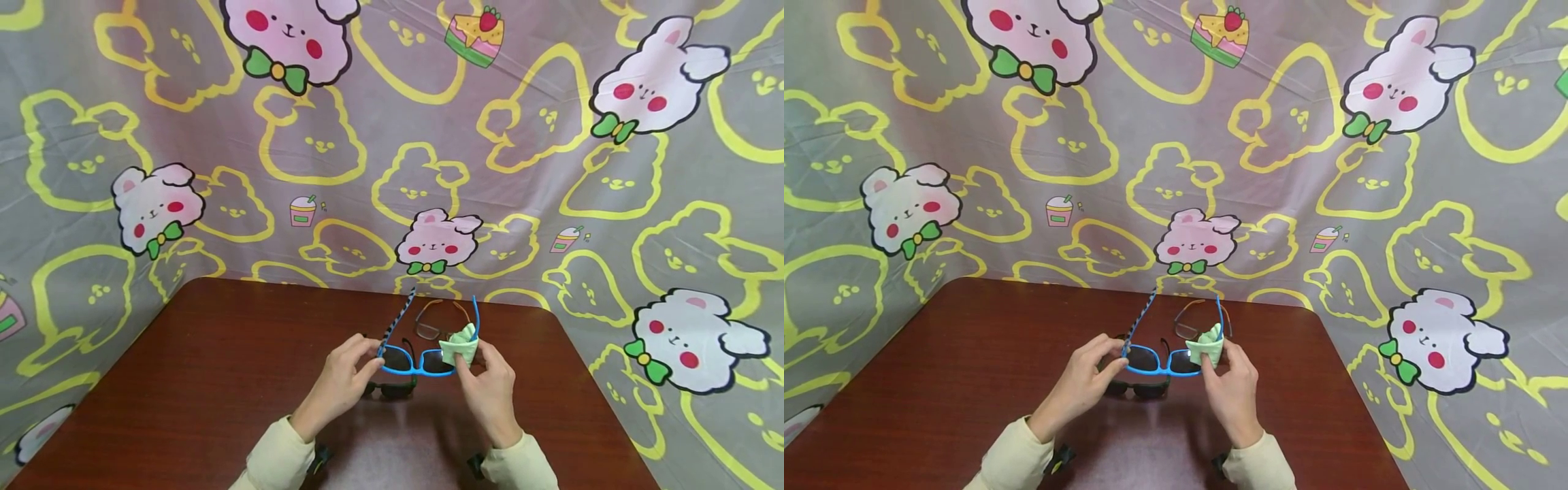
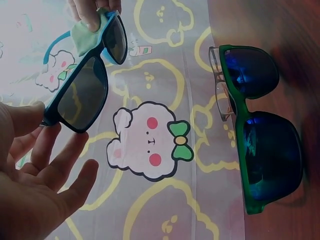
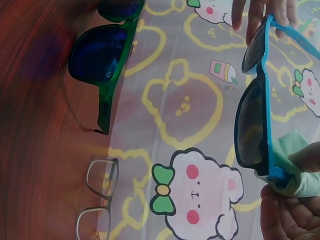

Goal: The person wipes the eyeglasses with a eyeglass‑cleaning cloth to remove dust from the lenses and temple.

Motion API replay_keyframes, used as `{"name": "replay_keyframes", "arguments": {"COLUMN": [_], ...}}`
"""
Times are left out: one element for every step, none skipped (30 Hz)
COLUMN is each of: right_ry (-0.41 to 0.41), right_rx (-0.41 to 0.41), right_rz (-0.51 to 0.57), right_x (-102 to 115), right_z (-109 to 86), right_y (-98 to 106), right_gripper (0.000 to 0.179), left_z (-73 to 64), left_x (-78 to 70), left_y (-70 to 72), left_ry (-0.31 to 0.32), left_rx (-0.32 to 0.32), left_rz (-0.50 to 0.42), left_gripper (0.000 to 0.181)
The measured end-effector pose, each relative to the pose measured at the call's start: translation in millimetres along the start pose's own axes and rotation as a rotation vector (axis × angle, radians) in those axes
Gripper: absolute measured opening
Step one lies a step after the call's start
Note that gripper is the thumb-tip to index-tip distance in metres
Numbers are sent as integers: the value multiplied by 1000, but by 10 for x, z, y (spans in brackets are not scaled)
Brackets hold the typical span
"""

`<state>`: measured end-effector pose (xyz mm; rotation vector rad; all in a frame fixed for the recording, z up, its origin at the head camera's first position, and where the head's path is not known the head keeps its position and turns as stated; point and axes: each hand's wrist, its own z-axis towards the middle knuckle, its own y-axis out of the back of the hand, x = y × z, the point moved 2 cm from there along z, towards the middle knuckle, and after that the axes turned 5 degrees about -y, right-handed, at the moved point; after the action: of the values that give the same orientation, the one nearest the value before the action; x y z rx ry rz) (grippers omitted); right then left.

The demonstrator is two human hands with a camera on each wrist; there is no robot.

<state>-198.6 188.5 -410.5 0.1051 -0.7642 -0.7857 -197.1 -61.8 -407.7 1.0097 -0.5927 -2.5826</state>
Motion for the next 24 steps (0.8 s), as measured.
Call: {"name": "replay_keyframes", "arguments": {"right_ry": [-3, -6, -8, -10, -11, -12, -13, -14, -15, -16, -16, -16, -14, -11, -7, -3, 2, 5, 8, 10, 11, 13, 14, 15], "right_rx": [2, 3, 5, 5, 7, 8, 10, 12, 13, 13, 13, 10, 7, 3, -1, -6, -11, -15, -19, -23, -26, -30, -34, -38], "right_rz": [2, 3, 5, 7, 7, 7, 6, 2, 0, -4, -10, -14, -20, -22, -24, -27, -29, -30, -31, -32, -34, -35, -33, -34], "right_x": [-1, -1, -2, -2, -1, -1, 0, 0, 0, 0, 0, -1, -1, -1, 0, 0, 1, 2, 2, 2, 1, 1, 0, 0], "right_z": [1, 1, 2, 3, 5, 8, 10, 13, 15, 17, 19, 21, 22, 24, 26, 28, 30, 31, 33, 35, 36, 38, 42, 47], "right_y": [2, 4, 7, 9, 11, 12, 14, 15, 15, 15, 16, 17, 18, 19, 20, 22, 24, 26, 28, 30, 32, 35, 37, 40], "right_gripper": [30, 31, 31, 31, 31, 31, 31, 32, 32, 32, 33, 33, 33, 33, 33, 33, 32, 32, 32, 32, 32, 32, 32, 32], "left_z": [-1, -2, -4, -6, -8, -9, -10, -13, -15, -17, -19, -20, -22, -23, -24, -24, -23, -23, -23, -23, -23, -23, -22, -21], "left_x": [2, 4, 6, 6, 6, 5, 4, 3, 3, 3, 2, 2, 4, 4, 7, 8, 9, 13, 14, 15, 17, 18, 18, 18], "left_y": [1, 1, 1, 2, 3, 5, 6, 8, 9, 10, 12, 13, 13, 14, 13, 11, 10, 6, 4, 2, 0, -2, -3, -3], "left_ry": [-2, -2, -2, -2, -2, -3, -3, -4, -4, -3, -3, -1, 0, 0, 0, 0, -2, -5, -10, -15, -18, -23, -29, -32], "left_rx": [2, 6, 9, 12, 15, 16, 17, 18, 19, 21, 23, 25, 27, 30, 31, 33, 34, 35, 36, 37, 39, 40, 41, 43], "left_rz": [0, -1, 0, 0, 1, 1, 5, 6, 8, 7, 6, 4, 2, 0, -3, -6, -9, -8, -6, -3, 0, 4, 10, 16], "left_gripper": [17, 17, 17, 17, 17, 17, 17, 17, 17, 17, 17, 17, 16, 16, 16, 16, 16, 17, 17, 17, 17, 18, 18, 18]}}
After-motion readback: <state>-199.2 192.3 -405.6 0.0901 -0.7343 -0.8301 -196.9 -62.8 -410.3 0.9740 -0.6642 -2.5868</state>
